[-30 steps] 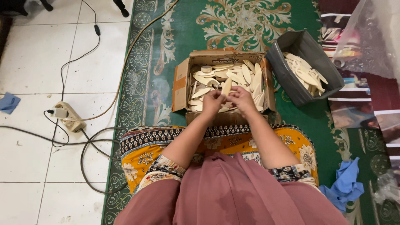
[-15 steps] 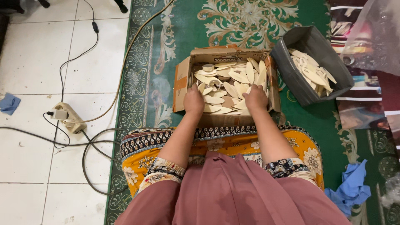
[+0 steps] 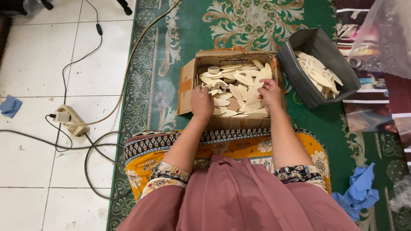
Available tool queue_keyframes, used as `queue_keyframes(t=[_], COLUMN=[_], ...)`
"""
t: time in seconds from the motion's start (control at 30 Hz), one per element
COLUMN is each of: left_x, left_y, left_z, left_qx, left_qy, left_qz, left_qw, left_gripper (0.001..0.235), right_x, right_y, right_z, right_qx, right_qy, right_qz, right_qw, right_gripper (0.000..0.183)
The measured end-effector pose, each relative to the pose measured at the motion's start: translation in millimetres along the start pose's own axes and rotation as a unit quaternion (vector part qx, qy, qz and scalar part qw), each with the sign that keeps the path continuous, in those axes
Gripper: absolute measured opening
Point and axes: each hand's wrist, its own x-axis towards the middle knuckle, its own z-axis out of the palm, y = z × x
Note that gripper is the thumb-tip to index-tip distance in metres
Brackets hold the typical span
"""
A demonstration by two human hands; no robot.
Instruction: The person sits on a rug and repeatedly picks up small, light-colored wooden pieces from a cardboard box, briefly inspects them, and places them into a gray plastic bin. The task involves handling the pieces one at a time and transferring them between containers.
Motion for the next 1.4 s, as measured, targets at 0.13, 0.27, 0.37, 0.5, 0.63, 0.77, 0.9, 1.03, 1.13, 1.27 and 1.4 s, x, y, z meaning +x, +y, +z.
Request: queue_keyframes(t=[0.13,0.27,0.37,0.5,0.63,0.77,0.9,1.03,1.13,1.27,1.4], left_x=[0.5,-3.7,-15.0,-15.5,-12.2,-11.6,-4.4,-3.7,2.6,12.3,15.1], left_y=[13.5,57.3,57.9,64.2,46.7,27.4,28.3,37.6,42.0,54.4,57.7], left_z=[15.3,-55.1,-29.3,-38.7,-13.5,-0.6,-7.9,-8.7,-15.3,-43.9,-51.9], left_qx=[-0.103,-0.239,-0.338,-0.454,-0.541,-0.500,-0.521,-0.601,-0.606,-0.628,-0.628], left_qy=[-0.018,-0.109,-0.141,-0.162,-0.145,-0.106,-0.143,-0.165,-0.136,-0.111,-0.104], left_qz=[0.086,0.130,0.076,-0.091,-0.197,-0.193,-0.206,-0.228,-0.248,-0.239,-0.215], left_qw=[0.991,0.956,0.927,0.871,0.804,0.838,0.816,0.748,0.743,0.733,0.741], left_gripper=[0.021,0.048,0.035,0.018,0.009,0.010,0.021,0.030,0.022,0.023,0.023], right_x=[4.3,-23.4,-35.1,-38.8,-42.3,-34.3,-26.2,-29.4,-27.5,-27.6,-29.3], right_y=[9.0,-22.3,-25.1,-19.2,-19.9,-12.7,-8.6,-15.7,-22.5,-35.8,-45.0], right_z=[-1.2,6.8,14.8,26.5,34.5,30.8,27.6,31.9,36.4,38.3,38.8], right_qx=[0.147,0.152,0.128,0.078,0.046,0.025,0.003,0.013,0.027,0.049,0.078], right_qy=[-0.019,-0.035,-0.056,-0.050,-0.053,-0.049,-0.053,-0.067,-0.062,-0.057,-0.057], right_qz=[0.027,0.087,0.165,0.181,0.196,0.189,0.156,0.119,0.091,0.063,0.012], right_qw=[0.989,0.984,0.976,0.979,0.978,0.980,0.986,0.990,0.994,0.995,0.995], right_gripper=[0.049,0.038,0.024,0.016,0.026,0.026,0.025,0.023,0.019,0.012,0.006])
